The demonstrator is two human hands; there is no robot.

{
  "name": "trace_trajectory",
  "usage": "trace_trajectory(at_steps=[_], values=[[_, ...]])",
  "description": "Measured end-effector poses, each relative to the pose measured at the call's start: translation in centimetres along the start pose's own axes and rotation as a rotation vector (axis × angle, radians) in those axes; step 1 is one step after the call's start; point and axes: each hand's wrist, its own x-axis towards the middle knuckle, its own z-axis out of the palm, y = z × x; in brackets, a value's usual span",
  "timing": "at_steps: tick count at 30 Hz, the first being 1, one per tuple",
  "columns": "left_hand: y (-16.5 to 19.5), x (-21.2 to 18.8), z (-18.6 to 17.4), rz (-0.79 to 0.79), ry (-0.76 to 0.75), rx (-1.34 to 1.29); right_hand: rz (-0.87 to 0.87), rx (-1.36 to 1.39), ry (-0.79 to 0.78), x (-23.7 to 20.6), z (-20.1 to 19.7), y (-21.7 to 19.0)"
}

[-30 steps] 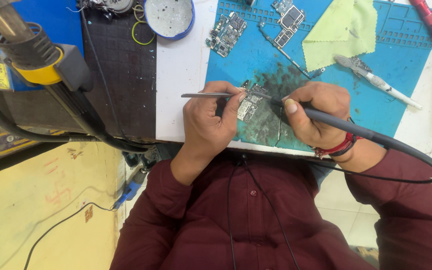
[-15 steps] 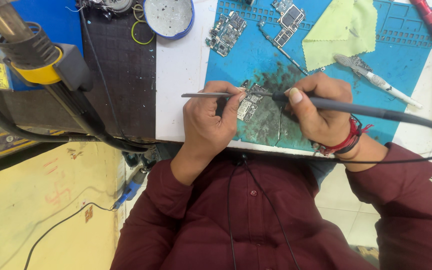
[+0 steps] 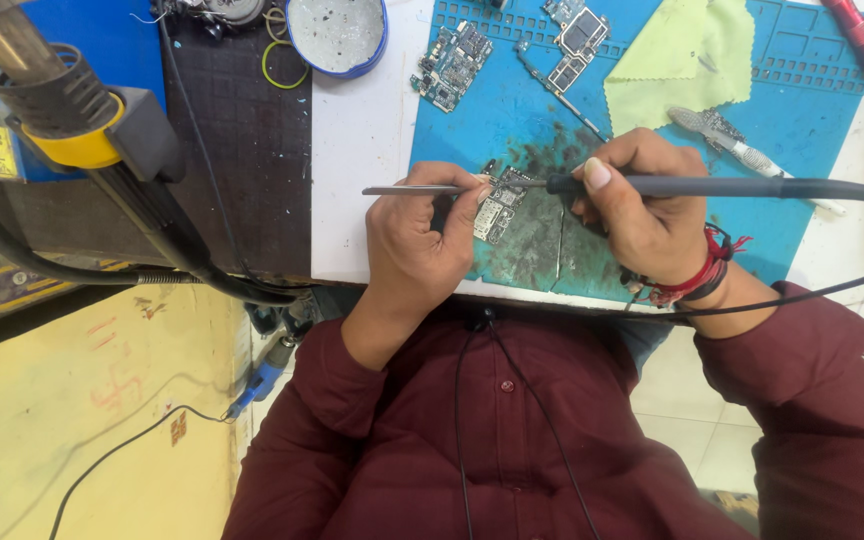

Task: The person uses a soldering iron and tweezers to reflow solder on a small circuit board. They apply flux from a yellow bottle, then use the soldering iron to heat specific points while holding the board with tweezers. The person also uses a hot air gun to heat the board and places a small component into a blue container.

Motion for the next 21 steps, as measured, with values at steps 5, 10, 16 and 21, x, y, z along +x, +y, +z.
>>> trace_trajectory(at_steps=[5, 10, 16, 21], values=[[0.08, 0.01, -0.09, 0.011, -0.002, 0.012, 0.032, 0.027, 0.001, 0.03, 0.02, 0.10], [0.11, 0.03, -0.10, 0.020, 0.001, 0.015, 0.058, 0.038, 0.005, 0.09, -0.04, 0.19], [0.07, 0.01, -0.10, 0.015, -0.002, 0.003, 0.074, 0.044, 0.006, 0.24, -0.05, 0.08], [0.02, -0.01, -0.14, 0.022, -0.007, 0.011, 0.094, 0.045, -0.001, 0.27, -0.13, 0.07]])
